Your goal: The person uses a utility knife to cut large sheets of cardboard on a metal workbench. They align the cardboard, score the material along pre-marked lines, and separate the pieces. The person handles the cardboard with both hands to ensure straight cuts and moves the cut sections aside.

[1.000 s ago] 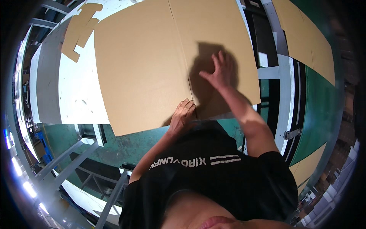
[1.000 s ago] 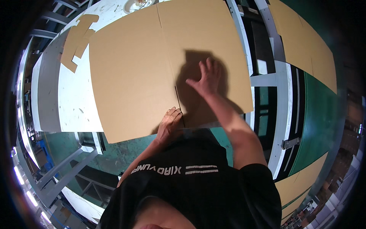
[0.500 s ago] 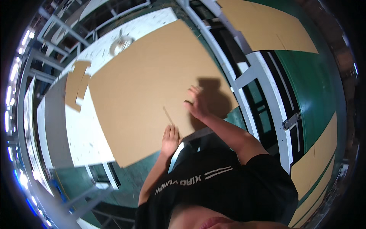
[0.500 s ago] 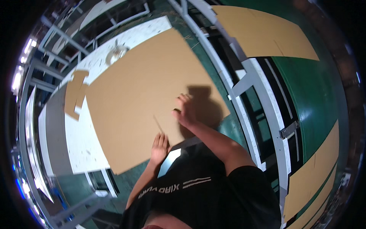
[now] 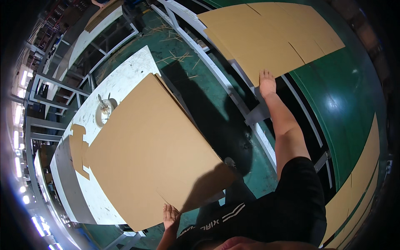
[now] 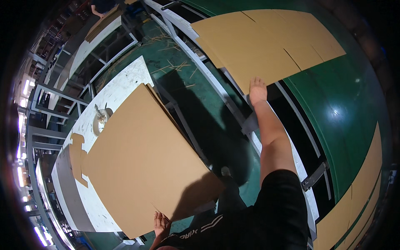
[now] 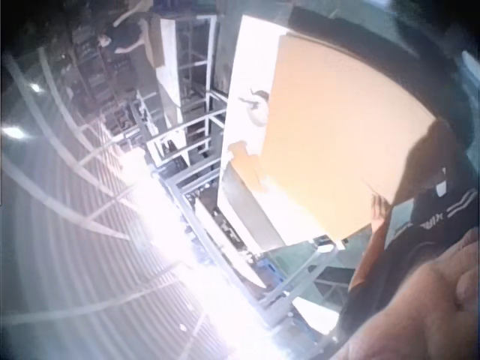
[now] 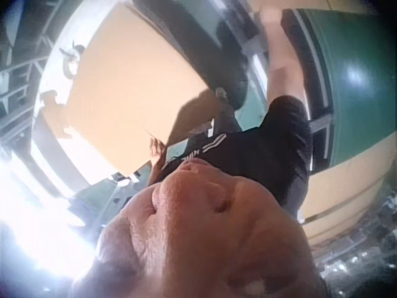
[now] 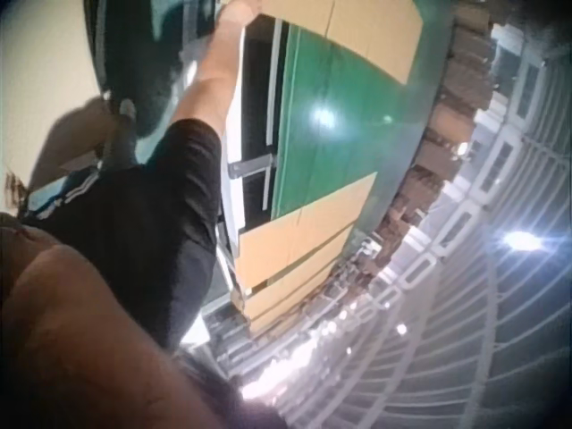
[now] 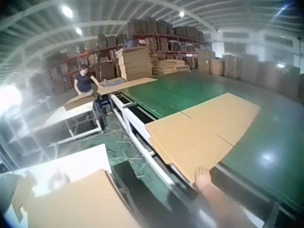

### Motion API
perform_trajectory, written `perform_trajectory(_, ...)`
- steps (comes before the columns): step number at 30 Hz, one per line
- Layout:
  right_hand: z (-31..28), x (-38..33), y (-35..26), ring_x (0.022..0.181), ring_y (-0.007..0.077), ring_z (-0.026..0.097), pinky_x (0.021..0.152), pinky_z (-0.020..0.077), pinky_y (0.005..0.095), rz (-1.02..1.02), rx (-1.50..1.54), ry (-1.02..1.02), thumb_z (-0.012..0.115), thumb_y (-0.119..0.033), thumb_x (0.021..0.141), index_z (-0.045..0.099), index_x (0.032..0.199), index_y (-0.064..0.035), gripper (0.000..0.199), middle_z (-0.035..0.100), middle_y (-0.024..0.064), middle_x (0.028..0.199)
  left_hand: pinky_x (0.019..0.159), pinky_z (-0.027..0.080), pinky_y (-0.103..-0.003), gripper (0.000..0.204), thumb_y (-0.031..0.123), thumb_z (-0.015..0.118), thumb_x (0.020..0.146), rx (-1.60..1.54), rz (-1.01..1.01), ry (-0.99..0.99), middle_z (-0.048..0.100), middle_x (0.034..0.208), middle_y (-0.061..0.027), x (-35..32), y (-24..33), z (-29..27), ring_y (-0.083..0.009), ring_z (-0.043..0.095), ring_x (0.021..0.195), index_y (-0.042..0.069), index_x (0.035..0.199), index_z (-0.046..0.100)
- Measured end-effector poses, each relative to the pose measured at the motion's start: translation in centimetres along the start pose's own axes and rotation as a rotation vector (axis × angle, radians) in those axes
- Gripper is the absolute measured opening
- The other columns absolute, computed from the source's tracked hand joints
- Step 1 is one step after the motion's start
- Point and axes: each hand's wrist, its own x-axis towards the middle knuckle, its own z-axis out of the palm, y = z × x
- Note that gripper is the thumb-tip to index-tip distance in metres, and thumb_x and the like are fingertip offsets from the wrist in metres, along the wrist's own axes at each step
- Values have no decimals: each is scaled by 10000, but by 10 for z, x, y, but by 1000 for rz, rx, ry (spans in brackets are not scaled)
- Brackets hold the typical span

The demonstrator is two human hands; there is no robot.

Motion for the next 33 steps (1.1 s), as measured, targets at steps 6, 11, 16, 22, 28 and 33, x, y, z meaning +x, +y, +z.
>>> perform_trajectory(6,-152,-17,5,928,346,588,799,476,401,-101,369,77,648,-86,698,533,1145,-40,464,611,190,1041,934,453,-506,239,-4,537,738,13,-28,-23,559,1055,-263,13,0,9,-416,524,1082,-94,959,532)
perform_trajectory(11,-282,-73,50,840,172,602,722,475,272,38,1268,843,557,-194,897,550,1098,23,296,635,80,968,964,393,-530,367,121,604,781,-292,-225,-17,451,1226,-275,-32,-8,44,-458,412,1193,-41,1092,495)
perform_trajectory(16,-126,-44,174,966,192,557,797,459,323,668,1367,793,561,-191,911,534,1094,31,289,599,97,1064,995,362,-552,440,143,586,764,-254,-222,-84,433,1248,-271,-21,-7,37,-454,390,1205,-63,1137,476)
perform_trajectory(22,50,-51,176,1019,236,577,868,482,365,1316,1791,405,707,-54,779,558,1095,47,365,601,128,1117,1034,346,-528,397,137,526,724,99,23,-133,504,1175,-245,-1,-8,18,-414,414,1198,-77,1058,544)
perform_trajectory(28,-43,-40,121,706,170,620,558,513,260,819,2251,-191,681,-35,760,588,998,-61,257,637,50,889,914,464,-488,238,34,563,735,79,-62,55,562,1080,-225,-13,-3,31,-399,526,1068,-62,953,567)
perform_trajectory(33,-173,-117,-17,870,191,611,691,519,276,579,2355,-273,632,4,778,547,1086,-24,321,612,87,999,981,416,-413,385,123,620,743,-83,-118,91,524,1178,-188,-24,-16,37,-377,478,1141,-23,1091,547)
